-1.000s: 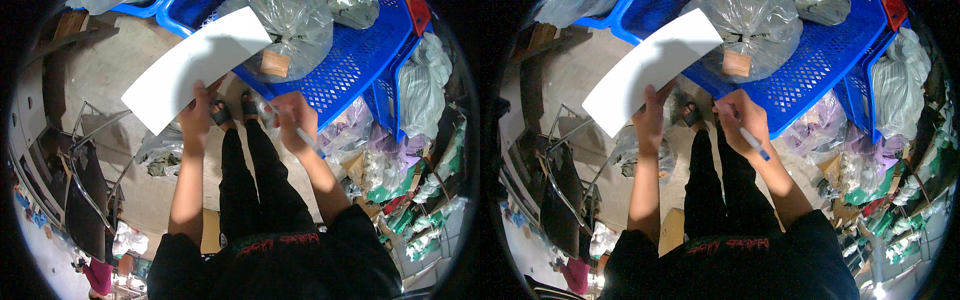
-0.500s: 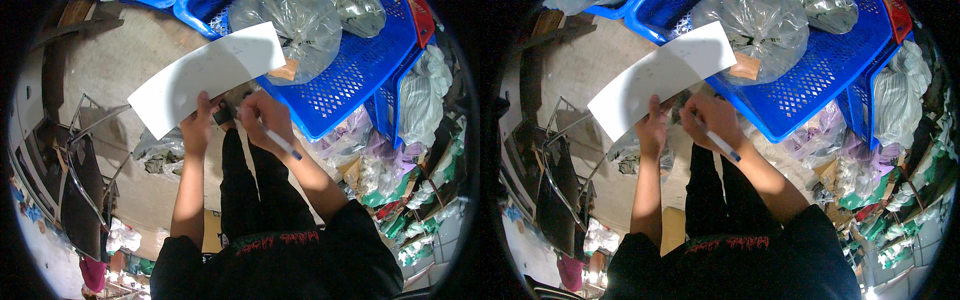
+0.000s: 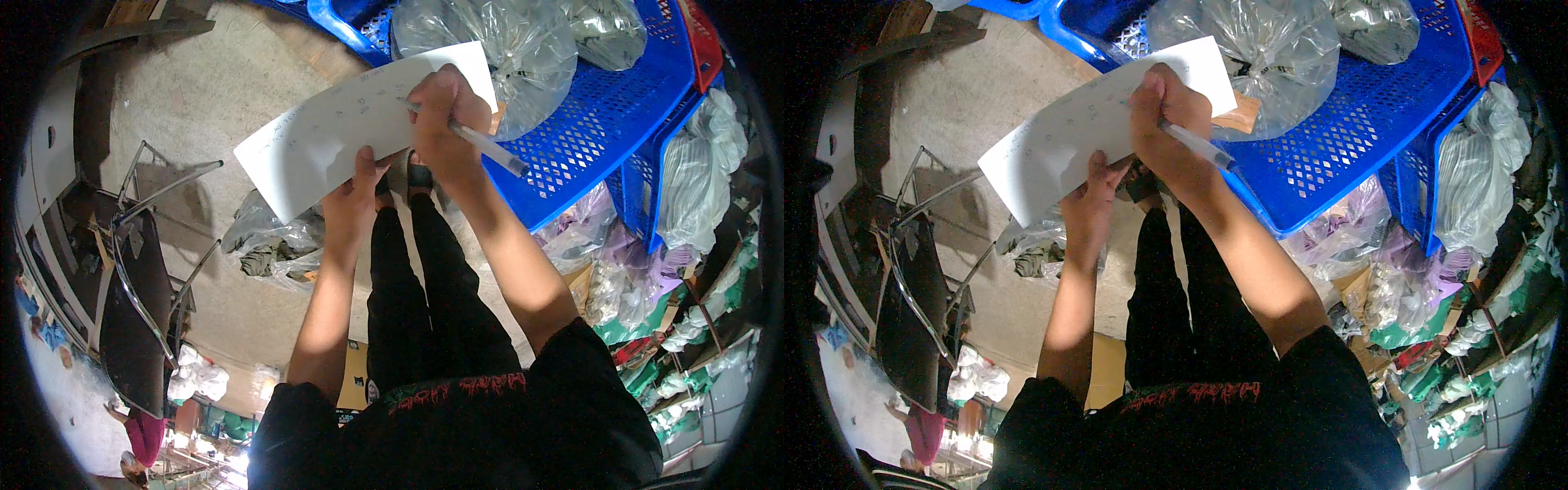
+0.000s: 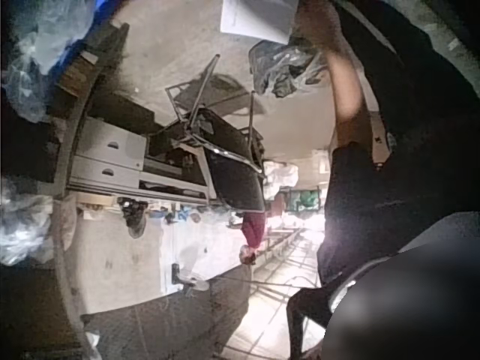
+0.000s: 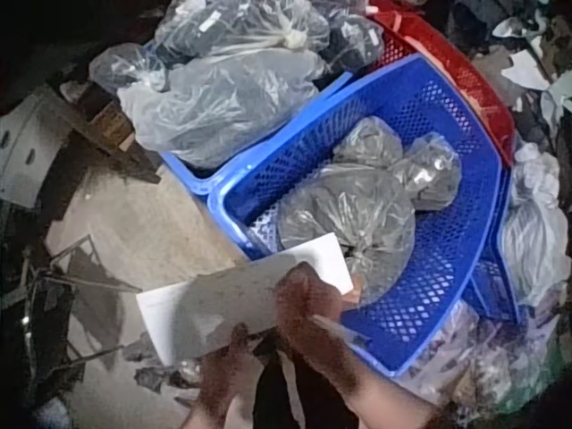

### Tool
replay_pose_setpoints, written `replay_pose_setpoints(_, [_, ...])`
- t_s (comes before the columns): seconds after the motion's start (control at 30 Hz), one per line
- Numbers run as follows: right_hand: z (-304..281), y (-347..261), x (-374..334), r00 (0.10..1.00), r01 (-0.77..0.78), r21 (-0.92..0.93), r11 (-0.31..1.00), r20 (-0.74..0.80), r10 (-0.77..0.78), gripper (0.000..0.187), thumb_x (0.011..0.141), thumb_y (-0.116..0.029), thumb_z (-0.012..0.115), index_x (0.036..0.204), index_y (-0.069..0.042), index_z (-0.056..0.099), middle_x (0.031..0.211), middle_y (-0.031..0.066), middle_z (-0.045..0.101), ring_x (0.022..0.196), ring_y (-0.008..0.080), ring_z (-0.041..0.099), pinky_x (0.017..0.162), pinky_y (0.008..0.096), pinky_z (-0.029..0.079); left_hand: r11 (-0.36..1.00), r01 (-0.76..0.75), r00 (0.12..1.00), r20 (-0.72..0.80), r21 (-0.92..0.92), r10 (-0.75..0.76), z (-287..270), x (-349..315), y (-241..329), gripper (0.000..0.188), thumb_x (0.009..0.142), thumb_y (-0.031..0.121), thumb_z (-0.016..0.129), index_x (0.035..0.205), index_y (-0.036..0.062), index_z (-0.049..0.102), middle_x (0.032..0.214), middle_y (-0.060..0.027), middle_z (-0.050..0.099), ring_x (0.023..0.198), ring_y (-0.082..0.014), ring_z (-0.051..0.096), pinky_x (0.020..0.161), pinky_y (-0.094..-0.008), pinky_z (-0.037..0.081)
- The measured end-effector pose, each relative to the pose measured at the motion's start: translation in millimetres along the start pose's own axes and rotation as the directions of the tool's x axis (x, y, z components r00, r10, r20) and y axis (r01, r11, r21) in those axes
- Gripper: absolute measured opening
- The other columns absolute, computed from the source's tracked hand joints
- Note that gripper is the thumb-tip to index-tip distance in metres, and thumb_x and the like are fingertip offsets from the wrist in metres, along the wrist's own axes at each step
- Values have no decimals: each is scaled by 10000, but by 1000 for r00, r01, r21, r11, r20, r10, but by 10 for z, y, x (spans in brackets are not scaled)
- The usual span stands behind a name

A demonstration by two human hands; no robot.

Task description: The person packs folded grey garments into a clear plastic bag, writes on a cardboard tag and a white paper, then places the sealed bag into a blue basket. The person repeats this process with additional bags, writing on each tag before placing them in the basket.

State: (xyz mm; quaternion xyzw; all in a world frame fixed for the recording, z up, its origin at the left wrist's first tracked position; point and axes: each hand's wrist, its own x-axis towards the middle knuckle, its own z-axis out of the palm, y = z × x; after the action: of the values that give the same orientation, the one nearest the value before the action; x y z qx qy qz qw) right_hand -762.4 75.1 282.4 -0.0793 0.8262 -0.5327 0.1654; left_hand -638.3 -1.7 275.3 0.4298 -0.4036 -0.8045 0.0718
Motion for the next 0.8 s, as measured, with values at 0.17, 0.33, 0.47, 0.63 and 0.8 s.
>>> replay_pose_setpoints(0.17, [89, 83, 6, 991, 125, -70, 990, 46, -122, 172, 989, -188, 504, 956, -51, 602, 773, 204, 660, 707, 412, 672, 631, 460, 523, 997, -77, 995, 61, -24, 79, -23, 15, -39, 306, 1046, 95, 489, 1290, -88, 464, 1240, -186, 576, 1058, -264, 661, 998, -406, 558])
replay_pose_setpoints(0.33, [111, 119, 11, 980, 187, -144, 972, 93, -175, 176, 986, -215, 537, 962, -58, 612, 780, 206, 661, 710, 408, 668, 642, 474, 532, 999, -29, 999, 40, 23, 28, -45, 13, -54, 331, 1049, 137, 504, 1274, -105, 485, 1220, -188, 595, 1063, -250, 661, 995, -387, 551])
replay_pose_setpoints(0.47, [111, 95, 33, 976, 198, -164, 966, 122, -180, 182, 988, -227, 547, 966, -60, 618, 782, 203, 663, 720, 397, 674, 656, 469, 537, 997, -7, 998, 62, 81, 2, -54, 7, -37, 364, 1062, 179, 486, 1273, -117, 489, 1234, -199, 596, 1087, -247, 653, 998, -372, 543])
replay_pose_setpoints(0.63, [120, 89, 37, 980, 178, -213, 961, 126, -154, 179, 987, -228, 549, 960, -63, 612, 779, 197, 662, 718, 393, 675, 651, 464, 539, 998, -40, 996, 83, 45, 36, -46, 20, -37, 379, 1062, 192, 487, 1275, -120, 486, 1238, -206, 594, 1110, -252, 642, 1022, -379, 528])
replay_pose_setpoints(0.8, [135, 108, 19, 985, 161, -177, 971, 88, -147, 200, 998, -241, 526, 965, -61, 607, 802, 201, 665, 722, 398, 676, 651, 466, 542, 999, -15, 996, 83, 40, 12, -43, 4, -22, 355, 1061, 173, 484, 1273, -111, 488, 1229, -199, 592, 1101, -256, 647, 1019, -383, 535])
